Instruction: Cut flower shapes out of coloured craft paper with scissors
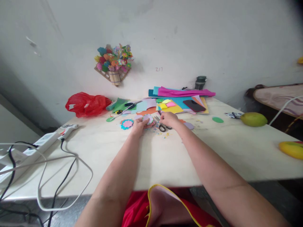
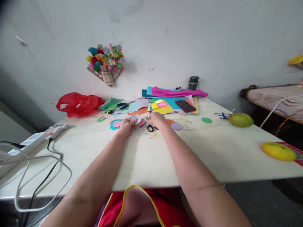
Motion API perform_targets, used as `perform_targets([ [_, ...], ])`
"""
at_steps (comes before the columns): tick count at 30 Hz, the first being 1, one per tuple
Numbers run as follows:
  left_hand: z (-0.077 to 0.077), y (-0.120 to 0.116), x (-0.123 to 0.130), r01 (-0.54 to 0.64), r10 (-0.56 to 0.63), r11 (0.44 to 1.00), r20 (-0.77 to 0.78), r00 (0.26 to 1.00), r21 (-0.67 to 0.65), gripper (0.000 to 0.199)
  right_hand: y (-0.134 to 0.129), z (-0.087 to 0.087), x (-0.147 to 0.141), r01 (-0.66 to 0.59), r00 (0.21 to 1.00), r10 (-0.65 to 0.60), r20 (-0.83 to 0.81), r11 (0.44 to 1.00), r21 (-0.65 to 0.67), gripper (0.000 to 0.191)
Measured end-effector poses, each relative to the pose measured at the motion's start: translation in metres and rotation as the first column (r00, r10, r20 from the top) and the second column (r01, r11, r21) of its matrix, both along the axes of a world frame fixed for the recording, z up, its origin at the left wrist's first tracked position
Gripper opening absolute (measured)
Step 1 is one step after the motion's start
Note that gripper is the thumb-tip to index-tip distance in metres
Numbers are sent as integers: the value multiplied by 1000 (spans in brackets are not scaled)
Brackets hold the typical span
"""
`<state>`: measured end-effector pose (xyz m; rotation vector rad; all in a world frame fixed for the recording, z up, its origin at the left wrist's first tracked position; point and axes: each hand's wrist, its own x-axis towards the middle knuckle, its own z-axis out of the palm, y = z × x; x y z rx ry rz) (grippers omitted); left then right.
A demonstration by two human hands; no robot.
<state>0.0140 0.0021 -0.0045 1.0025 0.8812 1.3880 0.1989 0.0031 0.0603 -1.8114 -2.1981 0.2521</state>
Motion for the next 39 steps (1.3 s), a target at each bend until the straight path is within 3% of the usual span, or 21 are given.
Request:
perform_targets([
  [3, -1, 1, 1, -10, 10, 1000, 25, 1000, -8, 22, -10, 9, -4, -19, 972, 36, 231, 997, -76, 35],
  [7, 0, 2, -1, -74, 72, 997, 98, 993, 18, 24, -19, 11, -11, -16, 942, 66, 330, 988, -153, 49],
  [14, 3, 6, -7, -195, 188, 980, 124, 974, 46, 32, -15, 5, -12, -29, 950, 59, 306, 994, -102, 44],
  [21, 1, 5, -5, -161, 155, 986, 111, 982, 47, 29, -6, 10, 0, 48, 972, -23, 234, 993, -104, 41],
  [25, -2, 6, -6, -151, 146, 988, 116, 982, 36, 24, 4, 7, 8, 61, 994, -56, 91, 997, -50, 21],
  [27, -3, 8, -7, -149, 144, 988, 124, 982, 34, 22, 9, 2, 11, 15, 995, -25, -97, 994, -105, 18],
  [30, -3, 8, -8, -142, 136, 989, 149, 979, 33, 20, 13, -8, 12, -110, 865, -35, -500, 960, -258, 23],
  [32, -3, 8, -8, -135, 129, 990, 156, 979, 30, 19, 14, -15, 13, -188, 747, -35, -664, 947, -261, 19],
  [35, -2, 7, -7, -128, 123, 992, 155, 980, 19, 19, 15, -23, 16, -286, 644, 10, -765, 931, -229, 12],
  [39, -2, 6, -7, -104, 99, 994, 151, 984, 24, 21, 12, -26, 19, -446, 613, 82, -786, 857, -259, 24],
])
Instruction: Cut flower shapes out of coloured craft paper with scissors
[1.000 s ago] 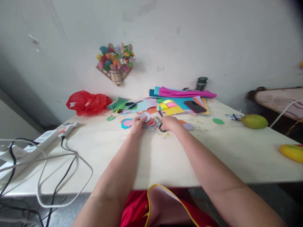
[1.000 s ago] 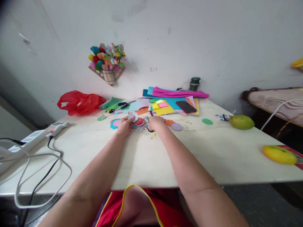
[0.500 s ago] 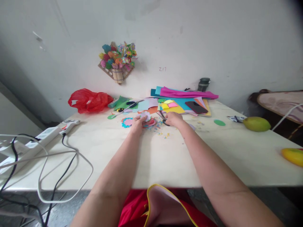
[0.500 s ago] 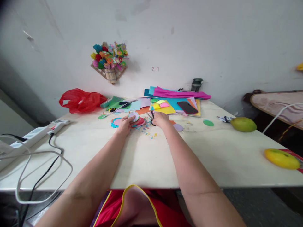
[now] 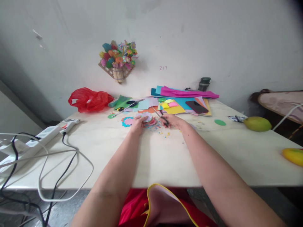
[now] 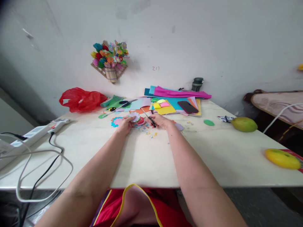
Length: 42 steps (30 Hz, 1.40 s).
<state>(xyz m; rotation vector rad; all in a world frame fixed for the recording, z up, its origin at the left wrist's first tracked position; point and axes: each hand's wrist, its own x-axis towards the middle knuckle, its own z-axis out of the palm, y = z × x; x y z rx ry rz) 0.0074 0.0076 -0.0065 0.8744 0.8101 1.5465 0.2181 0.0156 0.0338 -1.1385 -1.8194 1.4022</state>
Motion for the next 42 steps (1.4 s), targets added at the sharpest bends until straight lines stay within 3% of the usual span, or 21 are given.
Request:
perform_targets([
  [10, 0, -2, -1, 67, -67, 998, -31, 997, 3, 21, -3, 0, 4, -198, 979, 199, 35, 980, -18, 27],
  [24, 0, -1, -3, 91, -93, 995, -51, 994, -39, 18, -9, 4, 5, -220, 975, 220, 44, 976, -2, 34],
  [42, -1, 0, -2, 68, -70, 997, -50, 996, -37, 19, -3, -3, 4, -219, 975, 219, 48, 976, -9, 26],
])
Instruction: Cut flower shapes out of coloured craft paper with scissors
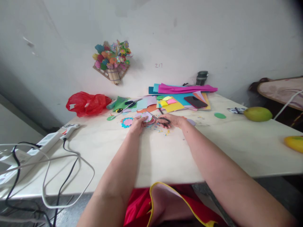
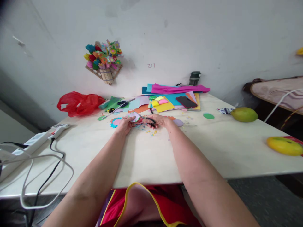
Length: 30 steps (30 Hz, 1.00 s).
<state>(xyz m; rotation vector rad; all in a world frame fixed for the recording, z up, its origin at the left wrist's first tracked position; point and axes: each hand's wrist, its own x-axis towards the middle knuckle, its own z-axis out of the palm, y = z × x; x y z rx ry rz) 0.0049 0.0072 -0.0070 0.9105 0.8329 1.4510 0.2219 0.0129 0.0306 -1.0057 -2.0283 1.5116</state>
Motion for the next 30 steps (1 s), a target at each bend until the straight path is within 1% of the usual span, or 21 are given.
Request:
perform_targets([
  [7, -2, 1, -2, 31, -30, 999, -28, 999, 19, 21, 0, 1, -1, 0, 1000, 0, 17, 1000, 2, 30],
  [17, -2, 2, -1, 30, -30, 999, -11, 999, 20, 24, 0, 1, -3, 19, 1000, -18, 22, 999, -26, 24],
  [24, -3, 3, -2, 35, -35, 999, -15, 999, 23, 23, -2, 4, -4, 25, 1000, -24, 15, 999, -46, 25],
  [30, -2, 1, -1, 36, -36, 999, -14, 999, 21, 22, 0, 1, -4, 25, 1000, -24, 19, 999, -41, 24],
])
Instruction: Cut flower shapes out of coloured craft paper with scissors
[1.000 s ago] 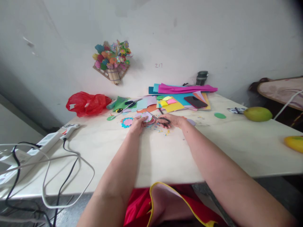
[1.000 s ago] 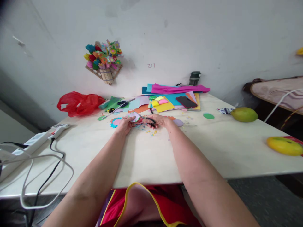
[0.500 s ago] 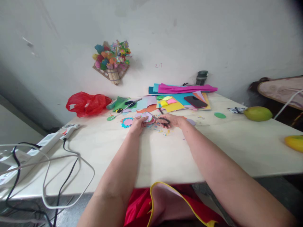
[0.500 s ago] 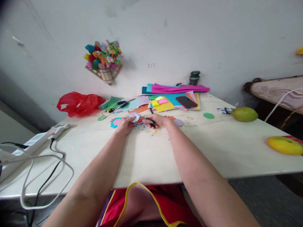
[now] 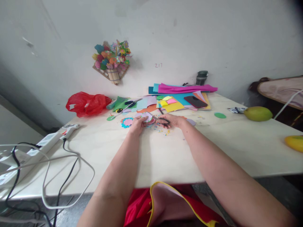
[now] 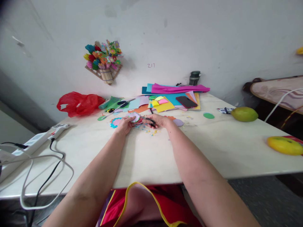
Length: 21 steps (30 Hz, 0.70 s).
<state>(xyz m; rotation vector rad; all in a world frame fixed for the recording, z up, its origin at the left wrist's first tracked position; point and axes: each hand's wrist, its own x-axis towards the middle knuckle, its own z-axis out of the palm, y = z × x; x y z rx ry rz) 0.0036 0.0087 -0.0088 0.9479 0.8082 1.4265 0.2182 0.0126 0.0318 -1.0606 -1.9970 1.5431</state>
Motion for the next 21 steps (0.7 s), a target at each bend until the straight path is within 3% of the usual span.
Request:
perform_targets([
  [14, 3, -2, 2, -26, 27, 999, 15, 1000, -30, 16, 0, 0, 0, 11, 1000, -11, -1, 1000, -25, 19],
  [21, 9, -9, 4, 32, -30, 999, 60, 998, -35, 22, 1, 0, 1, 13, 1000, -13, 9, 1000, -3, 23],
])
